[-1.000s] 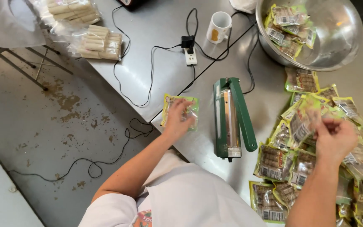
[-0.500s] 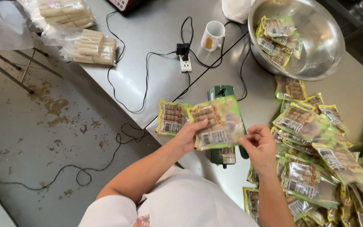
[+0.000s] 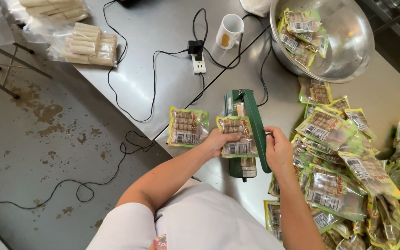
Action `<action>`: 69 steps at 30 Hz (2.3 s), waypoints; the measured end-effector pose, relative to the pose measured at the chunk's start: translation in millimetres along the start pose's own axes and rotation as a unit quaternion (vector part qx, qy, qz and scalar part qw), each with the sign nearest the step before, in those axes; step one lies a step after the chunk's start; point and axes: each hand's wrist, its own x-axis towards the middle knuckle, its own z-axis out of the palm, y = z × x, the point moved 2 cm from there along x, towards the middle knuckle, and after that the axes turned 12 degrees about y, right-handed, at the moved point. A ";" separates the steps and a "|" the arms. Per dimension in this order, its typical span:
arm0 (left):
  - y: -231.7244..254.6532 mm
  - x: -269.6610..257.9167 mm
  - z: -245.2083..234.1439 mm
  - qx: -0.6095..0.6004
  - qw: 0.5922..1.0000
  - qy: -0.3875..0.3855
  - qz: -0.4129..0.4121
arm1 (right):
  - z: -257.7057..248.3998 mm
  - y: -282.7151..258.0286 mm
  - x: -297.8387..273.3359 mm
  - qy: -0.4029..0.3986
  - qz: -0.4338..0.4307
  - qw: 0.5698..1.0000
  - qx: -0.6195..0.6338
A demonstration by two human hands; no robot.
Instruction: Sealing small plastic bags containing food products using a manual heat sealer on a production table.
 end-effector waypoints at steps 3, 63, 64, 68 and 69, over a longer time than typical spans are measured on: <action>2.9 4.7 -6.4 0.007 1.000 0.014 0.008 | 16.2 -5.0 -16.3 0.027 0.012 0.999 0.012; 139.0 -93.3 -69.3 0.387 0.888 0.212 0.132 | -64.4 174.9 30.0 0.318 0.498 0.757 0.279; 133.6 -71.5 -87.3 0.386 0.887 0.214 0.134 | -63.4 182.1 35.6 0.315 0.497 0.758 0.281; 128.9 -47.0 -120.4 0.628 0.698 0.258 0.229 | -66.8 190.9 40.3 0.331 0.471 0.772 0.268; 128.3 -54.8 -118.0 0.609 0.721 0.251 0.217 | -73.1 188.0 35.9 0.322 0.469 0.782 0.254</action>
